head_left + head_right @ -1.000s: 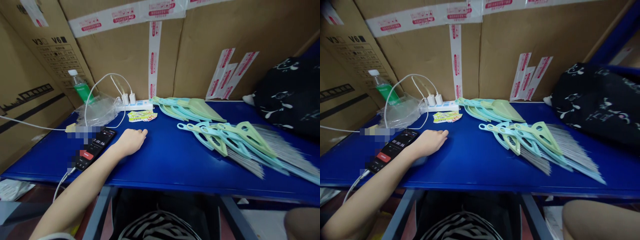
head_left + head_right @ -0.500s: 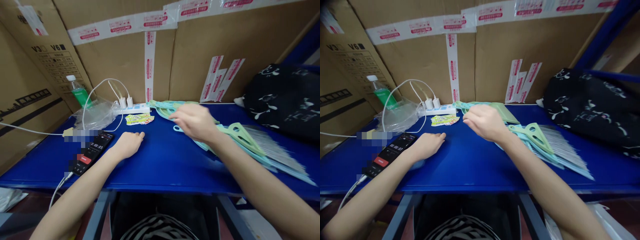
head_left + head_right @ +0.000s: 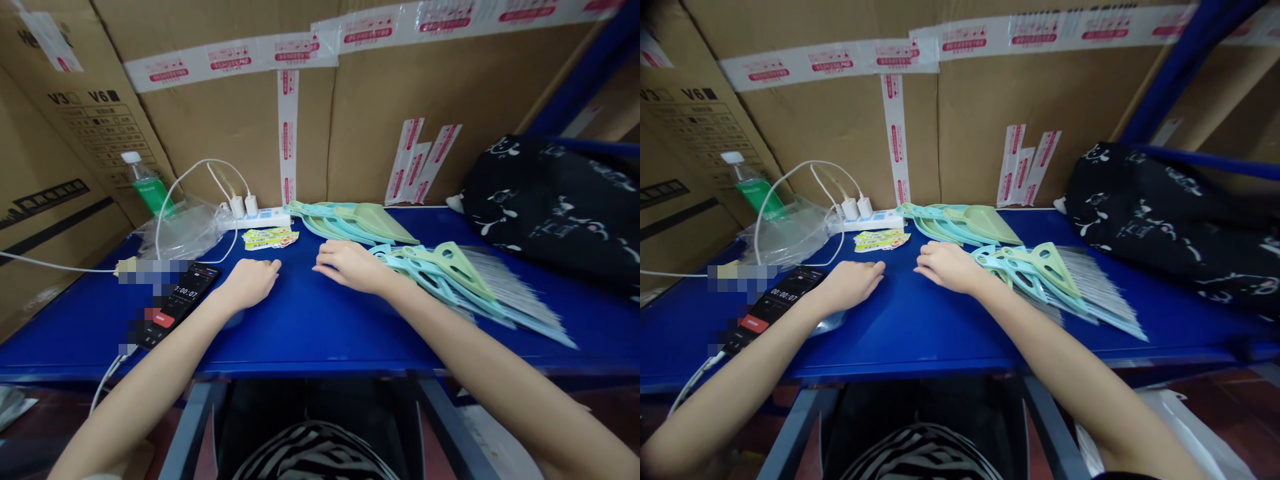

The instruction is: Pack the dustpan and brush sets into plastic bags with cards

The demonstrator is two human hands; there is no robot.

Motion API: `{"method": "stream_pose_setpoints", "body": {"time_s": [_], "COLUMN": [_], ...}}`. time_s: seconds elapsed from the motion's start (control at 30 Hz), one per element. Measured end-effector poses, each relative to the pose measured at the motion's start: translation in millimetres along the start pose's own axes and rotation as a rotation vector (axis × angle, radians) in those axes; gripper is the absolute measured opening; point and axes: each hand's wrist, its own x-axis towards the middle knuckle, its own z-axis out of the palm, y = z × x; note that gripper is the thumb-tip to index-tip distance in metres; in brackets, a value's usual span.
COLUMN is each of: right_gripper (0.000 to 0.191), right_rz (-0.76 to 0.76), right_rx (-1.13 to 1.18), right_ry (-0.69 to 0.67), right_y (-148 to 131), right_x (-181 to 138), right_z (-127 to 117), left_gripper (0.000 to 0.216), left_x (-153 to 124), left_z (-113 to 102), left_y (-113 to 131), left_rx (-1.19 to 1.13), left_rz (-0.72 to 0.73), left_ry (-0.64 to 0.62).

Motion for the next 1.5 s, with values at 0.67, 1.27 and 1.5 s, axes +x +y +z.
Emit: {"method": "stream_pose_setpoints", "body": {"time_s": [0.67, 1.27, 1.5], "right_gripper": [0.037, 0.018, 0.029], "right_rz": [0.744, 0.723, 0.505], "right_rx": [0.169, 0.070, 0.009], "right_ry": [-0.298, -0.232, -0.110], "right_y": [83.9, 84.1, 74.3], "right_x": [-79.7, -71.2, -58.5], "right_z": [-69.9, -62.2, -54.6], "left_gripper": [0.030, 0.032, 0.030], "left_x": [156.0, 118.8, 24.1], "left_z": [-64.3, -48.0, -25.7], "left_y": [47.6, 4.9, -28.1], "left_rx": [-0.153, -0.373, -0.418], "left_rz": [0.285, 0.163, 0.050], "left_ry": [0.364, 0.509, 0.547]}}
